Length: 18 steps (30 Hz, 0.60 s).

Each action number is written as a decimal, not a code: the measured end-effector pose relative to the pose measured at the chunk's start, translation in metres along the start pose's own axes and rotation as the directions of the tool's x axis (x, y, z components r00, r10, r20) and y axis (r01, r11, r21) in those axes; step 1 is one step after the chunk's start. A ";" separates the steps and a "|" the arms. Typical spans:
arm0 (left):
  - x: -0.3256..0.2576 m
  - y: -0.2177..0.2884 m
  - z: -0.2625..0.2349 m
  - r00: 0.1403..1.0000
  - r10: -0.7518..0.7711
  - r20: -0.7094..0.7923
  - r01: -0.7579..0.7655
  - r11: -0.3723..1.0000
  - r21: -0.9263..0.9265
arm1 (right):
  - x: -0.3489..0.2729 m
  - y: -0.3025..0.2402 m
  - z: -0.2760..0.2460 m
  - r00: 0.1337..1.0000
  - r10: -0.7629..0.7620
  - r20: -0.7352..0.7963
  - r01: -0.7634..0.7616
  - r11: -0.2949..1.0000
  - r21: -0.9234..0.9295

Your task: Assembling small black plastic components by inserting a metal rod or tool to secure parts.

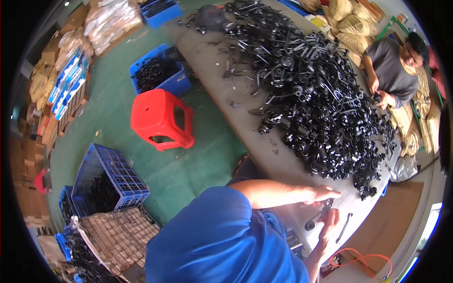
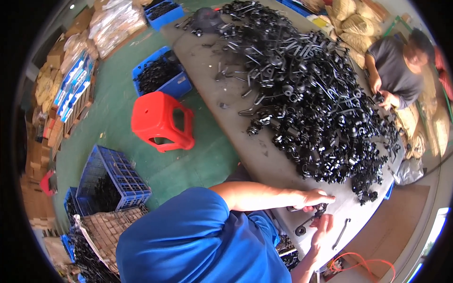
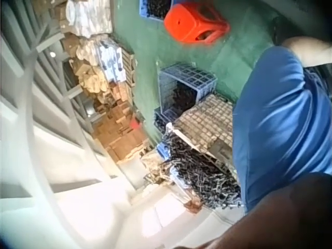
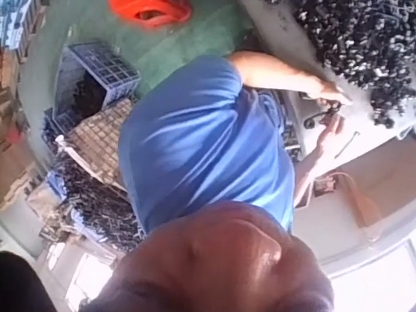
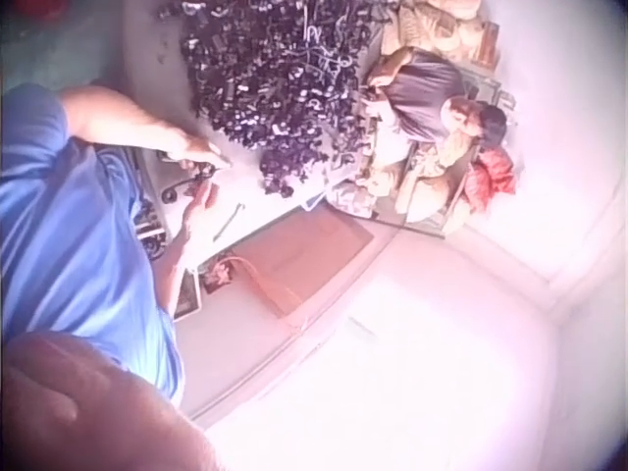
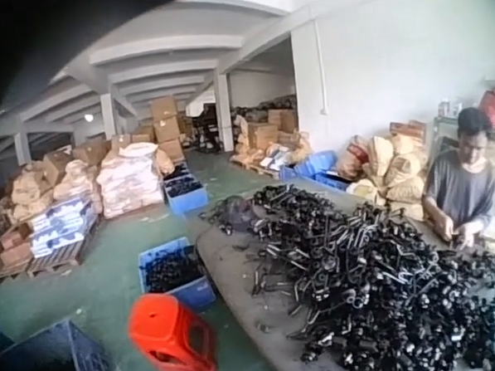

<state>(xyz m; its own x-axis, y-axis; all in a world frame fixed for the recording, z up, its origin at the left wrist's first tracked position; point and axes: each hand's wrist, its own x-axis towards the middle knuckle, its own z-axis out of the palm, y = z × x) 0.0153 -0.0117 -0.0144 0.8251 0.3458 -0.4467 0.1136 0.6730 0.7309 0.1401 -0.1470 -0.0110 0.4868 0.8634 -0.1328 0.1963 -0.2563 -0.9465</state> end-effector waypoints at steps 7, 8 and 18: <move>-0.005 0.005 -0.006 1.000 0.003 -0.011 -0.004 0.996 -0.090 | -0.004 -0.002 0.013 0.993 0.115 -0.022 -0.112 0.988 0.111; -0.001 0.005 -0.006 1.000 -0.002 -0.019 0.001 0.998 -0.064 | -0.004 -0.004 0.011 0.993 -0.021 0.120 0.018 1.000 0.025; -0.002 0.016 0.017 0.993 0.115 0.020 -0.115 0.992 0.055 | -0.004 -0.028 -0.007 0.974 0.212 0.076 -0.221 0.965 0.141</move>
<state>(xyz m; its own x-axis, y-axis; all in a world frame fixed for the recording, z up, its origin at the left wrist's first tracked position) 0.0248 -0.0127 0.0065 0.8435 0.4076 -0.3497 0.0481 0.5913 0.8051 0.1385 -0.1463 0.0178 0.4509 0.8199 -0.3527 -0.0385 -0.3769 -0.9254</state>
